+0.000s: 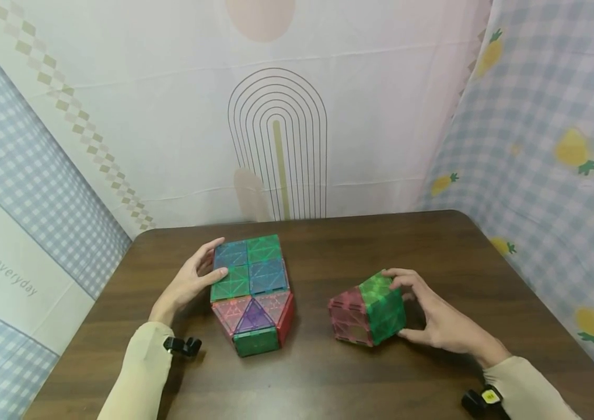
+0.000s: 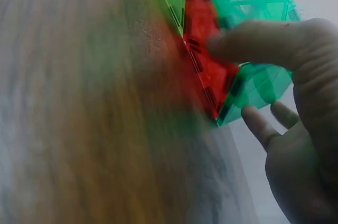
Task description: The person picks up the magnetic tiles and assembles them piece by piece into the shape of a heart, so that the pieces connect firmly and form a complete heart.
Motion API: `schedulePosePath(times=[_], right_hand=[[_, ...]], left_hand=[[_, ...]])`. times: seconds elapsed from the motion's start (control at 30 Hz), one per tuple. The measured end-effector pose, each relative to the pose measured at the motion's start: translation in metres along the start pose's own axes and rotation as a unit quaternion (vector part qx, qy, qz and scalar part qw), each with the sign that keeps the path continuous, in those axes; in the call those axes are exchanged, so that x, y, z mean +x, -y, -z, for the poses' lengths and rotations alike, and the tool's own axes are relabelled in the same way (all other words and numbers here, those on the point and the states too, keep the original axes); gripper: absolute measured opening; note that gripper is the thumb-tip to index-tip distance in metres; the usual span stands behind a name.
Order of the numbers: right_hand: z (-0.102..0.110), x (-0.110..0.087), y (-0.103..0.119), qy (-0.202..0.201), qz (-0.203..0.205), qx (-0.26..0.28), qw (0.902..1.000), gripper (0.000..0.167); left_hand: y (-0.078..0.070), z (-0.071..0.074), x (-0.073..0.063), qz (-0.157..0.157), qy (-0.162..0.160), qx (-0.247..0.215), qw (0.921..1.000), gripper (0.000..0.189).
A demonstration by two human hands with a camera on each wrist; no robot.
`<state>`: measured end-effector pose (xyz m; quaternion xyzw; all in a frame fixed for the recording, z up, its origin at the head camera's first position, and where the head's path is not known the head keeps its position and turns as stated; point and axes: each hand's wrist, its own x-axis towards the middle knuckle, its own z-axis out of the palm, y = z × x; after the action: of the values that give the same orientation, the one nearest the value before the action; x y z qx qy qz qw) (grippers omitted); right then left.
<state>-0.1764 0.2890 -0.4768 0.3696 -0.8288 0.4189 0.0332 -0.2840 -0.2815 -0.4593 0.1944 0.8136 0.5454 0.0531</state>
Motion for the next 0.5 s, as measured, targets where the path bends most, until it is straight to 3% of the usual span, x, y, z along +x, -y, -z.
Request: schedulePosePath(times=[0.23, 0.5], right_hand=[[-0.0021, -0.0001, -0.0004, -0.010, -0.017, -0.010, 0.9998, 0.072], [-0.0035, 0.0029, -0.0056, -0.052, -0.044, -0.006, 0.9977, 0.068]], left_hand=[[-0.0004, -0.0008, 0.0008, 0.008, 0.001, -0.003, 1.0000, 0.080], [-0.0029, -0.0006, -0.0011, 0.063, 0.003, 0.026, 0.9977, 0.081]])
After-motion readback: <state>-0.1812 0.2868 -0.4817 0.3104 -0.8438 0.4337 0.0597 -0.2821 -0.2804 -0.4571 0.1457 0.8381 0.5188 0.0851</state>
